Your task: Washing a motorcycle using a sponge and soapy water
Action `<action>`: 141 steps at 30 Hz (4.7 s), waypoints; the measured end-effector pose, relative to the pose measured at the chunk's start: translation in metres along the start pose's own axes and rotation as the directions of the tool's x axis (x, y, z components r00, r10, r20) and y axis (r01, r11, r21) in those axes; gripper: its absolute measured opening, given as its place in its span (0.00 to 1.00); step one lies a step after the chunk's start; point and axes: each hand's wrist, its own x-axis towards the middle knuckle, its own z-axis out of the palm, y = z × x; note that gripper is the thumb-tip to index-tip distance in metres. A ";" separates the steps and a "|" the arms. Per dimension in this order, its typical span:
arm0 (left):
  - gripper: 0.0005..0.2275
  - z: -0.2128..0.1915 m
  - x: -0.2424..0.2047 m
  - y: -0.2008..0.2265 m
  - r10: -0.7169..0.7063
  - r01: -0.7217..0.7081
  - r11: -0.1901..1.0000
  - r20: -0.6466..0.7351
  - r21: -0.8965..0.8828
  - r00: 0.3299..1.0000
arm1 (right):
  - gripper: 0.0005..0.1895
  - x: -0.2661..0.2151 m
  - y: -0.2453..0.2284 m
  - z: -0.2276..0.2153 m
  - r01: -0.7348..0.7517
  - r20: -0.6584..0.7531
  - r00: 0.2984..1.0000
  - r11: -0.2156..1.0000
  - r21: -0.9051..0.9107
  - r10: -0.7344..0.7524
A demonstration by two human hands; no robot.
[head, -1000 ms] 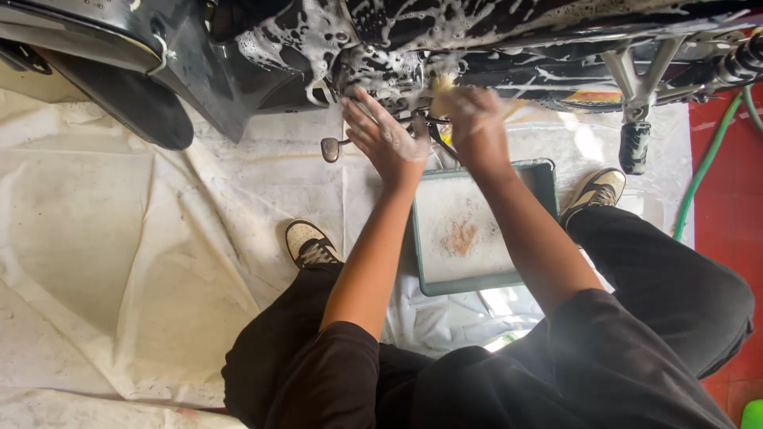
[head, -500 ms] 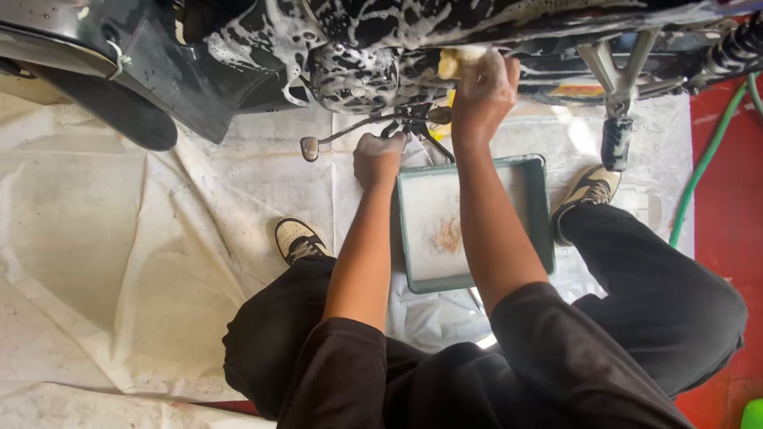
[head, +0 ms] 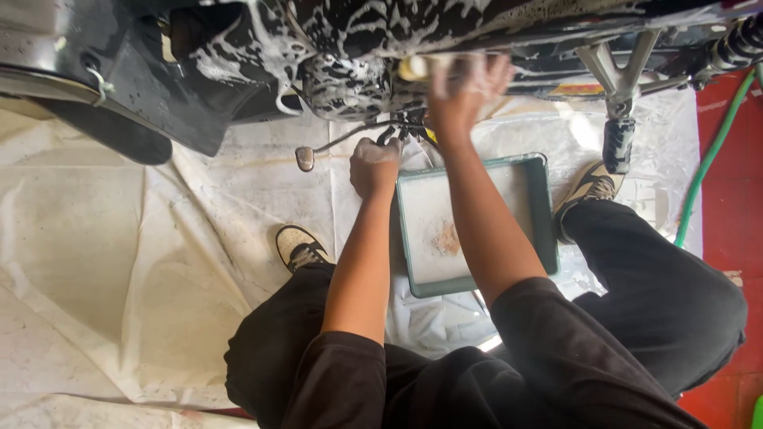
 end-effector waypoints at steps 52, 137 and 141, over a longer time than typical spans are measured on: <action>0.27 0.012 0.009 -0.005 0.049 -0.041 0.996 -0.099 0.079 0.994 | 0.12 0.028 0.025 -0.020 0.404 -0.270 0.878 0.914 -0.020 -0.394; 0.25 0.012 0.008 -0.006 0.067 -0.048 0.989 -0.139 0.139 0.988 | 0.28 -0.021 -0.028 -0.086 0.855 0.267 0.501 0.519 -0.002 -0.823; 0.26 0.016 0.013 -0.010 0.028 -0.009 0.990 -0.129 0.141 0.991 | 0.29 -0.011 -0.024 -0.076 0.852 0.416 0.514 0.504 -0.142 -0.750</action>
